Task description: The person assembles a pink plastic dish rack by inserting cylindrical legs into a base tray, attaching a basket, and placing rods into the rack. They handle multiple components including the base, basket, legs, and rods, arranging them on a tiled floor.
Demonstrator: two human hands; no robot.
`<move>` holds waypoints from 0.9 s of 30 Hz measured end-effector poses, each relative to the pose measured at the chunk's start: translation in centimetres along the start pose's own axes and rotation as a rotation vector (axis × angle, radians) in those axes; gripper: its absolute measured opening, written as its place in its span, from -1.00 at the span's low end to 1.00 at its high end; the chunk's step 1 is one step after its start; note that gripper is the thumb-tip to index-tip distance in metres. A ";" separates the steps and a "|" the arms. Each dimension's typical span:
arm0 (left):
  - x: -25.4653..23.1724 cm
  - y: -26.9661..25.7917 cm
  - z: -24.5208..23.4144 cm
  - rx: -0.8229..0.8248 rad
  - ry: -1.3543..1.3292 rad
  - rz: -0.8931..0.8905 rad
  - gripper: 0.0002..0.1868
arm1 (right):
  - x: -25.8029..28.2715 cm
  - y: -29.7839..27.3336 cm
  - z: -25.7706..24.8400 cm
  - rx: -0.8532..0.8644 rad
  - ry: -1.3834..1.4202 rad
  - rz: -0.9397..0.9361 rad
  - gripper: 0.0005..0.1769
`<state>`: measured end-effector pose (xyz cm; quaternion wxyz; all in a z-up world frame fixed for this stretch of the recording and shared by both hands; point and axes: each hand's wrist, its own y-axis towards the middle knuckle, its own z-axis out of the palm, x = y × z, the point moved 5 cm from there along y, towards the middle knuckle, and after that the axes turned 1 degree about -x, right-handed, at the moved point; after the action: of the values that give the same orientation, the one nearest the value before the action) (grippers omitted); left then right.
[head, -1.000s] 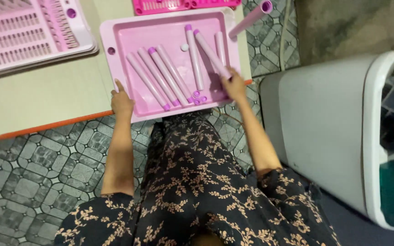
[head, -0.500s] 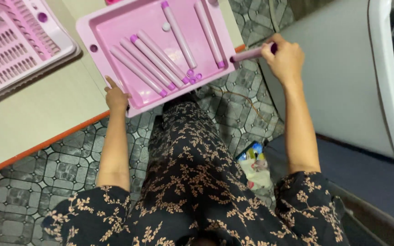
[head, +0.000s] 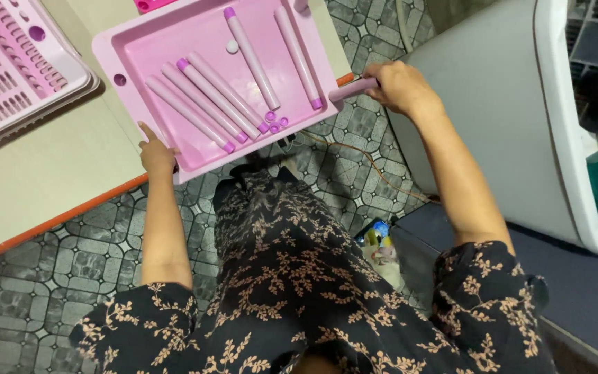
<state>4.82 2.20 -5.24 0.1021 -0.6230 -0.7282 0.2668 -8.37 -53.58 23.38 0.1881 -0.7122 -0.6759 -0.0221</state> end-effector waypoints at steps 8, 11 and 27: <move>-0.1 0.0 0.2 0.001 0.016 -0.021 0.39 | -0.3 6.5 6.7 0.165 -0.538 -0.075 -0.81; 0.5 -0.1 1.1 0.023 0.028 -0.026 0.38 | -2.2 6.8 7.1 0.202 -0.382 0.077 -0.73; -0.4 -0.3 0.0 0.003 -0.008 0.077 0.37 | -2.8 5.9 5.4 0.217 -0.261 0.443 -0.52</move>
<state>4.64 1.82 -5.01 0.0898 -0.6493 -0.7037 0.2741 -4.07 -54.72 16.21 0.1746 -0.8152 -0.5207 0.1840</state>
